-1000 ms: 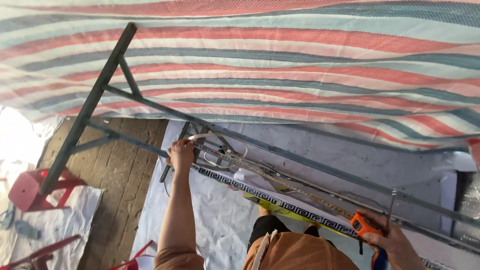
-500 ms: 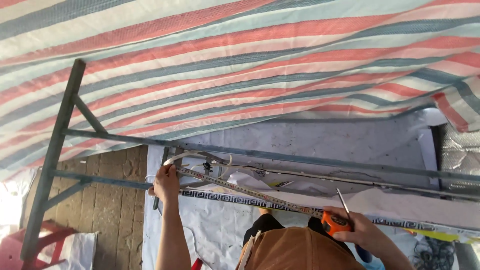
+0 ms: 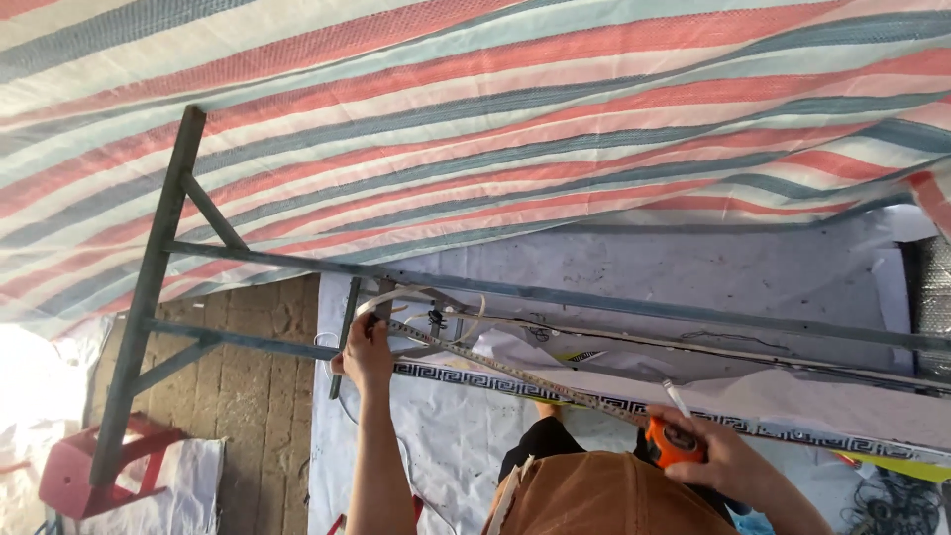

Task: The person uses a screwdriver to work on a metal frame under a striped tarp. They then use a tape measure to measure the length of the frame and a yellow banner attached to it. Finally, they use a marker to mark a point on the frame.

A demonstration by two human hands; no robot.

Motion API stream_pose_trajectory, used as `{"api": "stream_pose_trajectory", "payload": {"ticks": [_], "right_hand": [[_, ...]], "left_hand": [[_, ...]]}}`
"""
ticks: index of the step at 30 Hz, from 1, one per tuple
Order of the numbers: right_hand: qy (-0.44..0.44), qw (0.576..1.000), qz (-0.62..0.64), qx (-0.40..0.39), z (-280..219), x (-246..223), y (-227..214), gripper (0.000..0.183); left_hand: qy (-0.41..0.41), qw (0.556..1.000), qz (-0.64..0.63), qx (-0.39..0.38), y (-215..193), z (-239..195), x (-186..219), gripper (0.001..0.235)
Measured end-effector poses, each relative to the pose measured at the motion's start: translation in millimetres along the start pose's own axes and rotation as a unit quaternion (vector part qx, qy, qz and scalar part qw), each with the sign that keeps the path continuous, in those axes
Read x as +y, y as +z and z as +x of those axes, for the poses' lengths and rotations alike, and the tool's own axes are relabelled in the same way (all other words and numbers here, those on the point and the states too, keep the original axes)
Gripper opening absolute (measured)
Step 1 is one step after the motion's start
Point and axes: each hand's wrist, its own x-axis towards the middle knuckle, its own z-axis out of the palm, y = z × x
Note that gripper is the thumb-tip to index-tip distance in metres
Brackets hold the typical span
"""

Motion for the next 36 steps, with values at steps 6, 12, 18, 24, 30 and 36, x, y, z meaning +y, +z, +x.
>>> {"api": "stream_pose_trajectory", "payload": {"ticks": [6, 12, 18, 24, 30, 36], "right_hand": [[0.045, 0.980, -0.175, -0.086, -3, -13, 24, 0.090], [0.037, 0.957, -0.235, -0.163, 16, -19, 46, 0.085], [-0.014, 0.963, -0.192, -0.189, 22, -14, 83, 0.098], [-0.026, 0.972, -0.170, -0.162, -21, -9, 98, 0.082], [-0.018, 0.986, -0.107, -0.123, -61, 32, 113, 0.084], [-0.040, 0.997, 0.048, -0.049, -65, 46, 157, 0.090]], "left_hand": [[-0.027, 0.998, 0.002, -0.048, -13, 8, 4, 0.034], [0.019, 1.000, -0.005, -0.009, -4, 10, -6, 0.031], [0.001, 0.991, -0.113, 0.073, -12, -3, 18, 0.020], [0.031, 0.929, -0.342, 0.139, -29, -43, 23, 0.036], [0.037, 0.854, -0.517, -0.041, 22, -108, 39, 0.040], [0.238, 0.931, -0.242, -0.135, 40, -100, 141, 0.033]]}}
